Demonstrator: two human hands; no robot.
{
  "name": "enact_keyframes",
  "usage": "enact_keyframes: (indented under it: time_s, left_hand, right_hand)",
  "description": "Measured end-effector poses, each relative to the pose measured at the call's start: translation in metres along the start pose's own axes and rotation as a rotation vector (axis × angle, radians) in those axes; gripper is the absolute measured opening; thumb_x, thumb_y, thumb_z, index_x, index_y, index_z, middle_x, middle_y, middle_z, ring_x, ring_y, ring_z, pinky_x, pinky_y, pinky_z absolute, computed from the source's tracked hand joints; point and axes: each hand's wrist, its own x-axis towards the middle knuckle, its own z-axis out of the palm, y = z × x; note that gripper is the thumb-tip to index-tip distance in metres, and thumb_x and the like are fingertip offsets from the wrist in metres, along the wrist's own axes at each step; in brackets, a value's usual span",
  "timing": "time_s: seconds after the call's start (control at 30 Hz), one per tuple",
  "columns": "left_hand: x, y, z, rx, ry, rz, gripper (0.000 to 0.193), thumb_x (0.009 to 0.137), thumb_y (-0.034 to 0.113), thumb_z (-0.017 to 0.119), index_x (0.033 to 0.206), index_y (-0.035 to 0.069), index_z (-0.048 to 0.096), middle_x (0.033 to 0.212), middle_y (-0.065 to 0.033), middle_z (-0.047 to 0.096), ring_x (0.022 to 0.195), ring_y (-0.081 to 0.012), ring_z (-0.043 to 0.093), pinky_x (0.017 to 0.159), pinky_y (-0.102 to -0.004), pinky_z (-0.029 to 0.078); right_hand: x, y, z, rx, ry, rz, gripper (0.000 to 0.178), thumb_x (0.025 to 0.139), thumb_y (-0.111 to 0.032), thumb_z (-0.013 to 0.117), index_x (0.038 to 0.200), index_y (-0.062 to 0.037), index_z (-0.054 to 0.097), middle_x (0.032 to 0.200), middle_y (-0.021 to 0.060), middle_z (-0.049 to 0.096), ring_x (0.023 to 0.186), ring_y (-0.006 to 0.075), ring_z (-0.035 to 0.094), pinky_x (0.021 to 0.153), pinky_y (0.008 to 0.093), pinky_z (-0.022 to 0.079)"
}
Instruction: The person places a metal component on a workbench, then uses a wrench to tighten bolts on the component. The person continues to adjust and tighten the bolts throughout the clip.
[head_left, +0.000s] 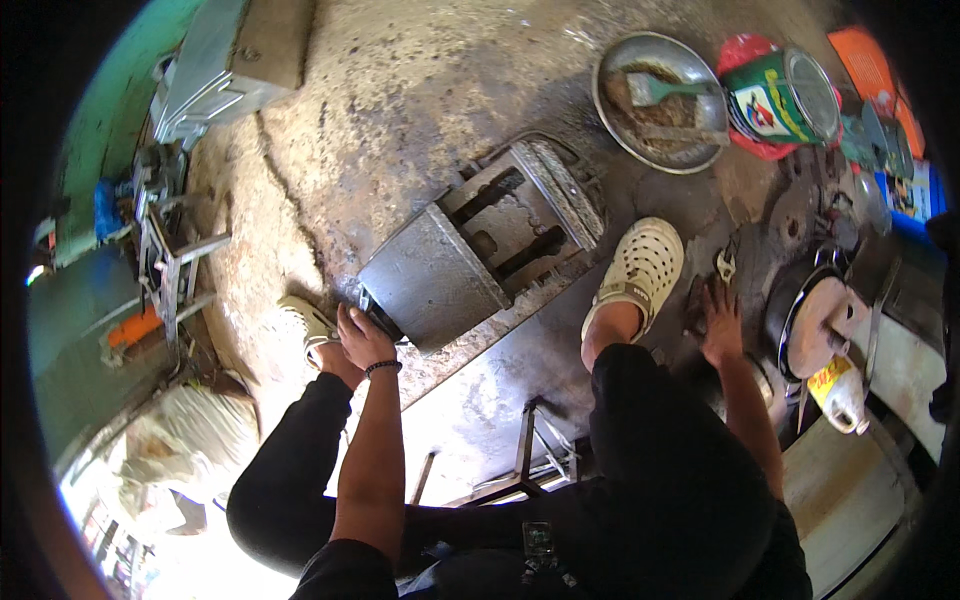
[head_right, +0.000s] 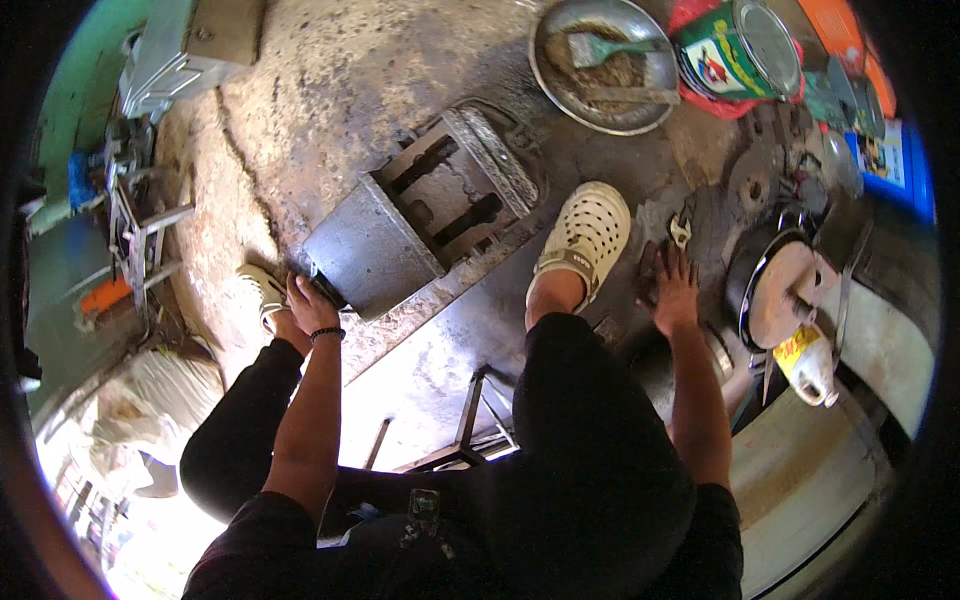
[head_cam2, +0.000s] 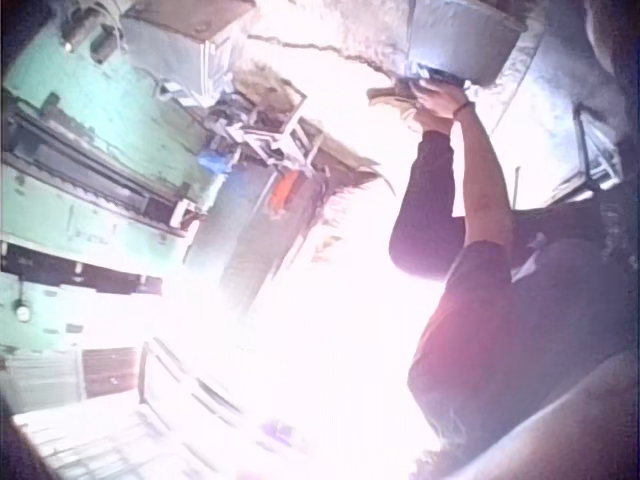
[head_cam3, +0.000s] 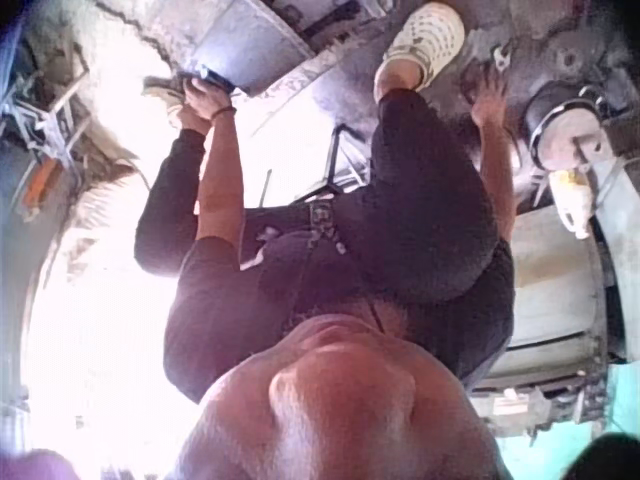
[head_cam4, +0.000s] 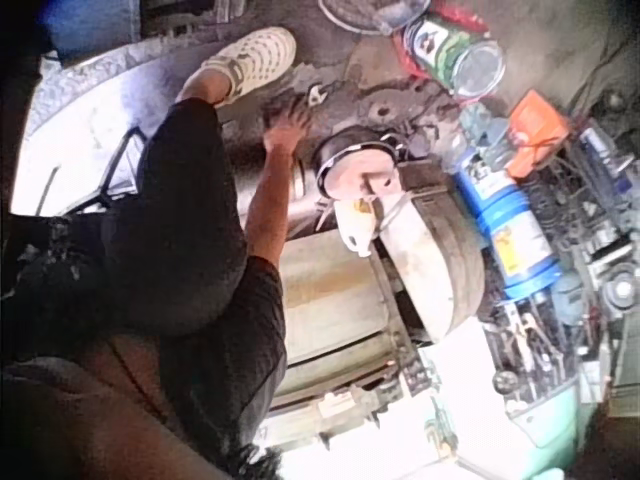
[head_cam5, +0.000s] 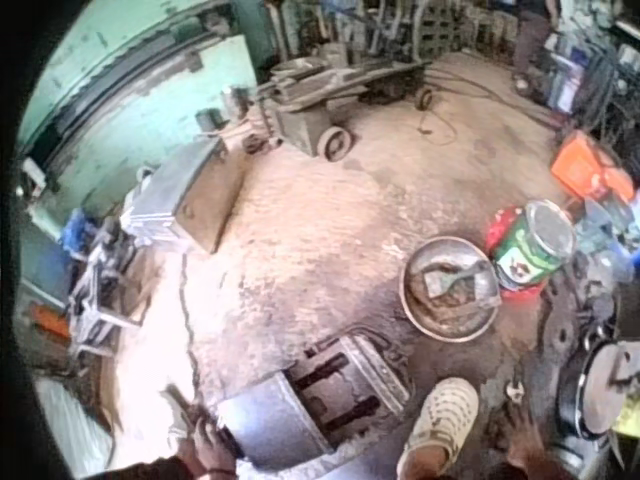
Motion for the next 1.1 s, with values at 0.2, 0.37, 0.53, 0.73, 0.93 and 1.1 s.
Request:
enact_keyframes:
  time_s: [0.2,0.37,0.53,0.73,0.93,1.1]
  left_hand:
    - [0.009,-0.001,-0.004,-0.116,0.044,0.029,0.053,0.101,0.040,0.042,0.136,0.001,0.052,0.134,-0.0227,0.055,0.125,-0.0389,0.051,0.105,-0.0442,0.039]
    - [0.014,0.002,0.003,-0.110,0.089,-0.041,0.052,0.101,0.042,0.044,0.133,0.003,0.055,0.130,-0.0216,0.058,0.120,-0.0386,0.054,0.101,-0.0455,0.042]
    - [0.012,0.005,0.002,-0.121,0.107,-0.060,0.047,0.099,0.041,0.047,0.126,0.005,0.061,0.127,-0.0182,0.060,0.116,-0.0374,0.057,0.096,-0.0457,0.045]
    - [0.012,0.010,-0.002,-0.065,0.101,-0.079,0.040,0.096,0.037,0.051,0.119,0.008,0.066,0.129,-0.0143,0.060,0.117,-0.0347,0.057,0.096,-0.0452,0.045]
    - [0.011,0.008,-0.002,-0.034,0.054,-0.065,0.034,0.095,0.032,0.050,0.114,0.010,0.069,0.131,-0.0117,0.060,0.121,-0.0324,0.055,0.100,-0.0461,0.041]
    - [0.009,0.007,-0.001,-0.031,0.070,-0.060,0.031,0.093,0.029,0.050,0.112,0.014,0.070,0.133,-0.0106,0.059,0.123,-0.0305,0.054,0.102,-0.0475,0.038]
  right_hand:
    - [-0.002,0.000,0.018,0.063,0.005,0.190,0.045,0.086,-0.022,0.066,0.130,-0.0194,0.060,0.146,0.0163,0.048,0.144,0.0351,0.031,0.120,0.0573,0.015]
    - [0.022,0.033,-0.023,1.104,0.296,0.686,0.029,0.099,-0.019,0.054,0.125,-0.0056,0.060,0.125,0.0108,0.062,0.114,0.0192,0.055,0.101,0.0353,0.040]
    - [0.086,0.009,-0.157,1.243,0.449,0.255,0.028,0.099,-0.019,0.056,0.120,-0.0020,0.061,0.125,0.0091,0.063,0.111,0.0189,0.059,0.099,0.0305,0.043]
    - [0.198,-0.167,-0.253,0.626,-0.026,-0.648,0.032,0.081,-0.012,0.072,0.111,-0.0040,0.061,0.103,0.0160,0.066,0.093,0.0299,0.067,0.084,0.0369,0.053]
    - [0.258,-0.339,-0.184,0.346,0.036,-0.594,0.033,0.092,-0.024,0.063,0.122,-0.0091,0.063,0.120,0.0164,0.062,0.112,0.0359,0.060,0.096,0.0462,0.047]
    - [0.251,-0.340,-0.125,0.118,0.239,-0.701,0.056,0.090,-0.012,0.062,0.144,-0.0176,0.048,0.144,0.0155,0.045,0.138,0.0338,0.038,0.116,0.0482,0.028]
